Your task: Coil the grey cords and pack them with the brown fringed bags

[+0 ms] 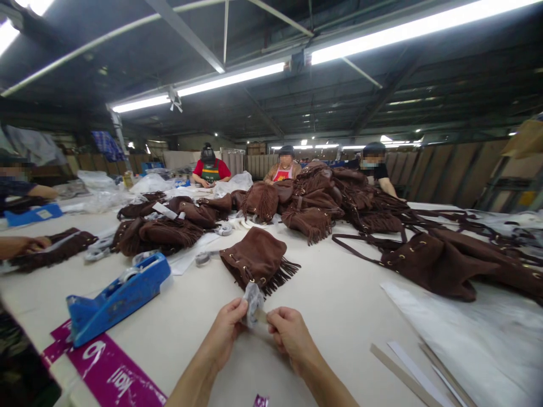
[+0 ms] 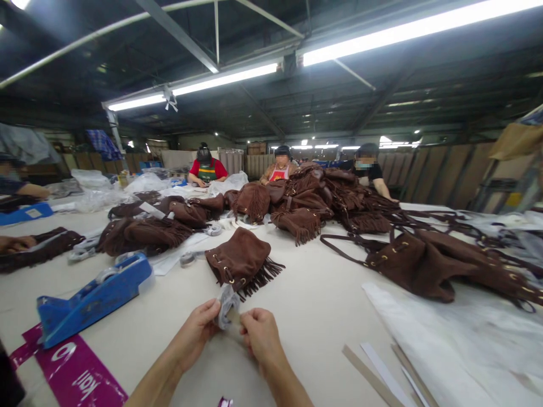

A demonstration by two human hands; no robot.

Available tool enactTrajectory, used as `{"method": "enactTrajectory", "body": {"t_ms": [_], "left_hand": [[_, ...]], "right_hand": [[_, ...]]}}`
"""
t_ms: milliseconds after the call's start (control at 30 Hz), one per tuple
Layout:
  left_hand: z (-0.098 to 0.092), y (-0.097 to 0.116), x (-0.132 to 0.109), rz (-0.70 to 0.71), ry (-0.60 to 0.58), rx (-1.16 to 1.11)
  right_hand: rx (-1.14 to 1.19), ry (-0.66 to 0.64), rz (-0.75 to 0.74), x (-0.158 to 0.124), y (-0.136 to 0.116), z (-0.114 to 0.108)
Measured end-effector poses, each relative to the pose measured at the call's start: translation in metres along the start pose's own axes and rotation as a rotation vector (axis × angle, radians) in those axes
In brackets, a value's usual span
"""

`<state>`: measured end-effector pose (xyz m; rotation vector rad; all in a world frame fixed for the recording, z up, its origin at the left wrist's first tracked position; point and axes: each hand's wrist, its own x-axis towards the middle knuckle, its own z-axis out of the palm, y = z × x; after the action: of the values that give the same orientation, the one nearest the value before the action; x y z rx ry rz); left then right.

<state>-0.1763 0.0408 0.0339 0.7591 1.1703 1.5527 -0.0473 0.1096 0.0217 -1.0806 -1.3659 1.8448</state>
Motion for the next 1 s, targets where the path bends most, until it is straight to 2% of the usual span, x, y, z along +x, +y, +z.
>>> {"method": "enactTrajectory", "body": {"t_ms": [100,267,333,467,567,700,767,833,900,967,1000], "left_hand": [[0.001,0.001,0.000,-0.019,0.013,-0.007],[0.004,-0.001,0.000,0.007,-0.045,0.071],[0.004,-0.004,0.000,0.026,-0.039,0.093],[0.000,-0.010,0.001,0.013,-0.018,0.134],[0.000,-0.014,0.003,0.073,-0.005,0.282],[0.001,-0.014,0.005,0.177,-0.005,0.540],[0.002,-0.013,0.006,0.227,0.013,0.632],[0.001,-0.012,0.005,0.266,0.025,0.696],[0.001,-0.012,0.005,0.282,0.037,0.737],[0.002,-0.013,0.004,0.282,0.053,0.764],[0.002,-0.013,0.004,0.281,0.059,0.776]], "right_hand": [[0.038,-0.008,0.001,-0.001,0.001,0.006],[0.034,-0.003,-0.085,0.005,0.002,0.021],[0.027,-0.052,-0.097,0.002,-0.001,0.016],[0.044,-0.277,0.026,-0.008,-0.004,-0.007],[0.028,-0.206,0.010,-0.004,0.000,-0.015],[0.001,-0.117,-0.113,0.011,0.009,-0.001],[0.002,-0.112,-0.112,0.013,0.010,0.004],[0.033,-0.143,-0.064,0.010,0.006,0.003],[0.101,-0.233,-0.044,0.004,0.002,-0.002],[0.149,-0.316,-0.067,0.001,0.001,-0.006],[0.146,-0.312,-0.089,0.002,0.002,-0.006]]}}
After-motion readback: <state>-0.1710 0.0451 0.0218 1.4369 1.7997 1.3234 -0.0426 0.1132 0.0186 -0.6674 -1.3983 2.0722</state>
